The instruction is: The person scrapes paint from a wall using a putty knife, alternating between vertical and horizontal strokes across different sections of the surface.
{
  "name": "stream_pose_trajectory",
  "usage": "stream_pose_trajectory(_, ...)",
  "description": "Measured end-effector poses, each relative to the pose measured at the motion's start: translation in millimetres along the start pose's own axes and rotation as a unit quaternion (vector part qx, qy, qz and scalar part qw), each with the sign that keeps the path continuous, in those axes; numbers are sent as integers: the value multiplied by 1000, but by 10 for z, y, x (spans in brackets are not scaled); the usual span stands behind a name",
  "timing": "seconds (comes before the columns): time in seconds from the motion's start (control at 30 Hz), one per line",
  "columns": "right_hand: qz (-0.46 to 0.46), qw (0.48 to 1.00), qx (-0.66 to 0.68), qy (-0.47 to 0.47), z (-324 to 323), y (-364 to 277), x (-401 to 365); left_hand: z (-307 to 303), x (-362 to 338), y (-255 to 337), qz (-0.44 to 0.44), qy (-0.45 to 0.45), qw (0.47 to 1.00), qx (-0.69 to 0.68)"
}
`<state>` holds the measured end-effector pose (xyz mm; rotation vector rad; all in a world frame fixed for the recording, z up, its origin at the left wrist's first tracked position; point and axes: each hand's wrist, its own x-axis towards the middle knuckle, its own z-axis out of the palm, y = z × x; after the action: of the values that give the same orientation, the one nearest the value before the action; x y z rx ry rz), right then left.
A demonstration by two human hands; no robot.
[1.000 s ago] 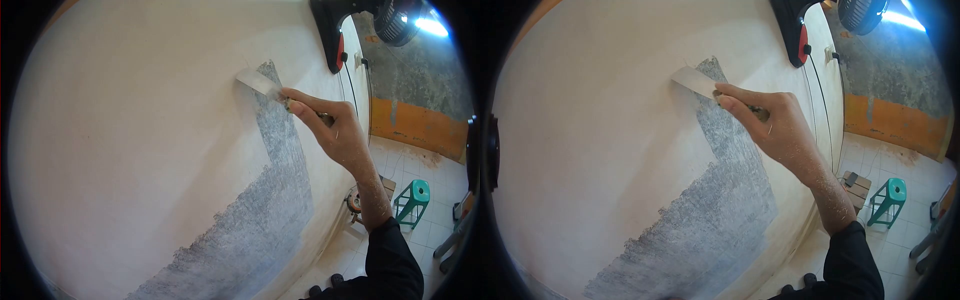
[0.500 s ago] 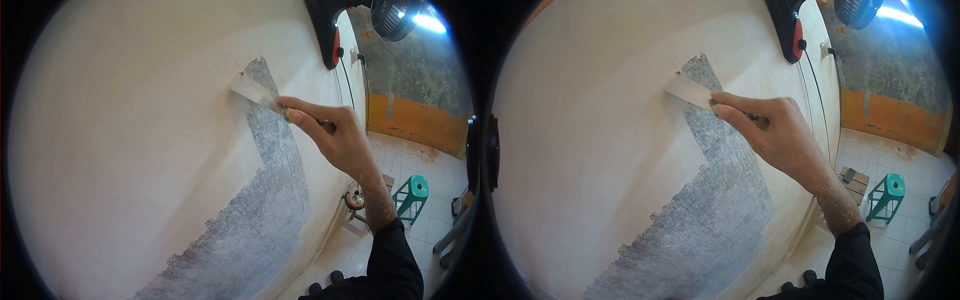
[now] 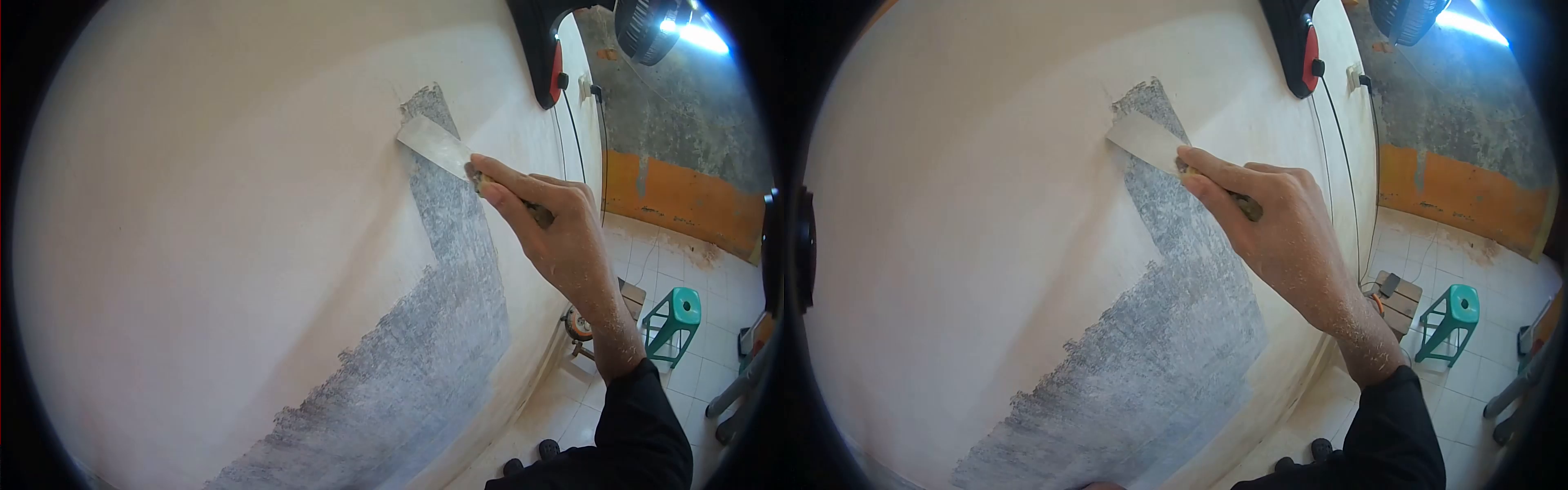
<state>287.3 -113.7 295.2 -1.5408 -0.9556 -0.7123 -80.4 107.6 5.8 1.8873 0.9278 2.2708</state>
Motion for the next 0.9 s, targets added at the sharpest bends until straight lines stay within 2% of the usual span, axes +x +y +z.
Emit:
stream_pose_trajectory(0.03,4,1000,10,3,8,-39,11,13,-9,2,-1,3,1000,0)
stream_pose_trajectory(0.13,68,996,4,-66,-223,-221,169,17,28,25,2,-2,1000,-4)
stream_pose_trajectory(0.23,38,996,-43,-63,-186,-34,-70,11,14,31,0,-8,1000,-10)
stream_pose_trajectory(0.3,18,998,-46,-26,-63,44,-29,44,-18,35,-3,-2,1000,-9)
stream_pose_trajectory(0.43,-25,996,-91,-9,-101,-90,28,36,1,66,1,-5,1000,-16)
stream_pose_trajectory(0.57,-16,993,-110,-44,-24,46,-524,14,-18,47,-3,2,1000,-13)
stream_pose_trajectory(0.7,-22,993,-113,-21,-129,-174,-274,54,-19,-22,-1,-4,1000,-21)
stream_pose_trajectory(0.9,-14,992,-119,-46,-123,-126,-305,-8,-18,33,-7,-10,1000,-16)
